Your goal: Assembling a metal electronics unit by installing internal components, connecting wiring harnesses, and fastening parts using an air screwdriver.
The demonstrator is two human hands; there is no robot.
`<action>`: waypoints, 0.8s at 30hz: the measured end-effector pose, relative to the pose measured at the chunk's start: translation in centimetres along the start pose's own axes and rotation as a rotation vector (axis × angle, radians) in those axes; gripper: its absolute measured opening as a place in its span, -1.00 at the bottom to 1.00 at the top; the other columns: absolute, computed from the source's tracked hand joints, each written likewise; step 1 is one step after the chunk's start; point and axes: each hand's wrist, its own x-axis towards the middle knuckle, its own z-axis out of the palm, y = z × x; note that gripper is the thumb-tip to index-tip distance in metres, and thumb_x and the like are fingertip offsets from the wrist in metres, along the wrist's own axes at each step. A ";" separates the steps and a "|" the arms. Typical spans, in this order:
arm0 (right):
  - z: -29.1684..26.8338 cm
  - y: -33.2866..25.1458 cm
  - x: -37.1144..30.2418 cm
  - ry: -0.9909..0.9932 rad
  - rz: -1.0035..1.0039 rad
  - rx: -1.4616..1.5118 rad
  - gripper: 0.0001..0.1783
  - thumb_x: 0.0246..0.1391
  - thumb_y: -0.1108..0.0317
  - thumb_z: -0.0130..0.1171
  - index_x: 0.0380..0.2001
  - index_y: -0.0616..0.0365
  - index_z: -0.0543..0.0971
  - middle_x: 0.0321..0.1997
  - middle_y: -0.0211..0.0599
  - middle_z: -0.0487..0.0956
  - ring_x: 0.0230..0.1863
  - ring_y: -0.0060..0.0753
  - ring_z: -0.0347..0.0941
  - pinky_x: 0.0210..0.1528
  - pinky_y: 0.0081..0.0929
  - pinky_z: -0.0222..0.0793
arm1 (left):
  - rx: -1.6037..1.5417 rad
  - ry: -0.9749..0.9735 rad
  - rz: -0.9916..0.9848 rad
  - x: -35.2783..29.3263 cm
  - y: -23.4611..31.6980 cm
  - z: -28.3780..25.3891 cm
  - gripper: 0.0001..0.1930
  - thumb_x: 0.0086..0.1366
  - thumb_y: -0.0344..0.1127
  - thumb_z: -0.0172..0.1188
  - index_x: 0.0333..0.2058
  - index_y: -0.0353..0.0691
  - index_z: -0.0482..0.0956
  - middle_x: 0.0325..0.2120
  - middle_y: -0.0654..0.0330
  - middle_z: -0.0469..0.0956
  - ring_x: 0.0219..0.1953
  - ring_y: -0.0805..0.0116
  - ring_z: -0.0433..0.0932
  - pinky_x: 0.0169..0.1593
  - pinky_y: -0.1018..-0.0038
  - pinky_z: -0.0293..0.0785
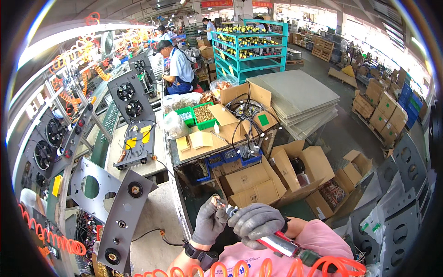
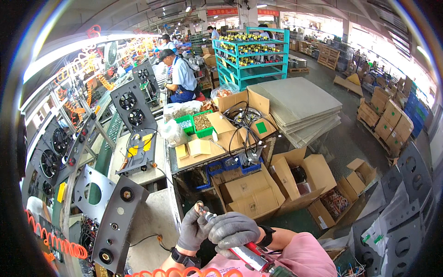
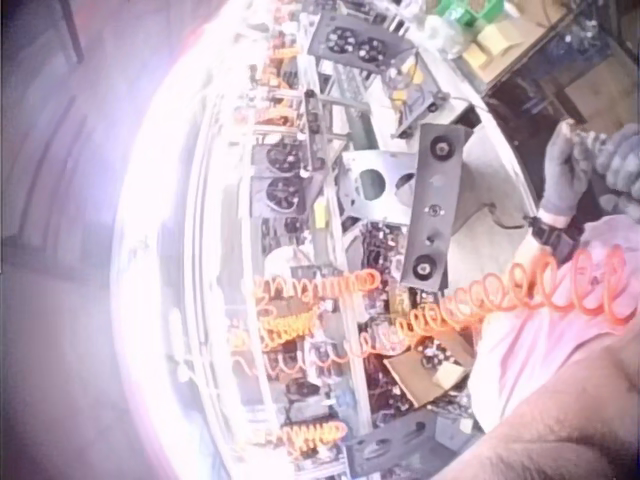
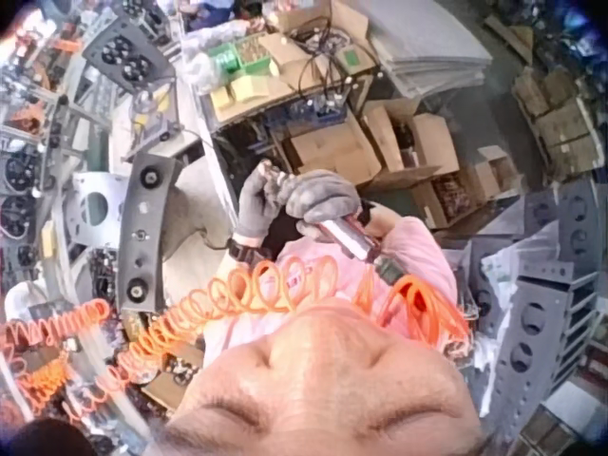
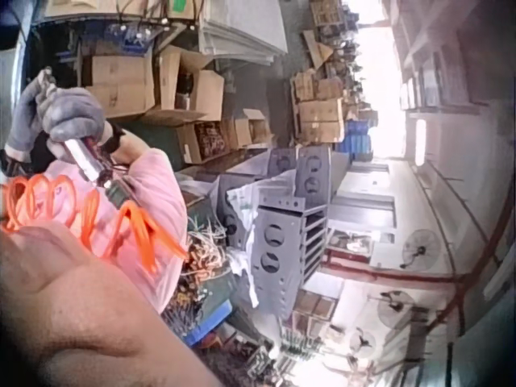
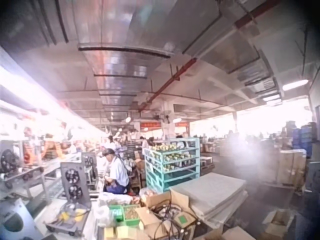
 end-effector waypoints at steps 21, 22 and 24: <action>0.1 0.1 3.5 0.063 -0.390 -0.181 -0.78 -0.12 0.46 0.23 -0.47 0.16 0.36 -0.53 -0.30 0.47 -0.56 -0.35 0.50 -0.42 -0.31 0.52 | -0.299 -0.077 -0.098 2.3 2.6 7.3 -0.80 0.31 -0.22 -0.11 -0.24 -0.16 0.43 -0.50 0.36 0.40 -0.47 0.52 0.39 -0.30 0.55 0.39; 0.0 0.1 3.6 0.072 -0.405 -0.192 -0.79 -0.10 0.45 0.23 -0.48 0.16 0.36 -0.54 -0.31 0.47 -0.56 -0.36 0.50 -0.43 -0.32 0.53 | -0.297 -0.078 -0.095 2.4 2.8 7.5 -0.80 0.31 -0.22 -0.11 -0.24 -0.16 0.43 -0.50 0.36 0.40 -0.47 0.52 0.39 -0.30 0.55 0.39; -0.1 0.0 3.8 0.080 -0.425 -0.195 -0.79 -0.09 0.43 0.22 -0.48 0.15 0.35 -0.55 -0.32 0.47 -0.56 -0.37 0.50 -0.44 -0.33 0.53 | -0.391 -0.135 -0.159 2.6 2.9 7.7 -0.80 0.30 -0.23 -0.11 -0.24 -0.16 0.43 -0.50 0.37 0.41 -0.47 0.52 0.41 -0.31 0.55 0.40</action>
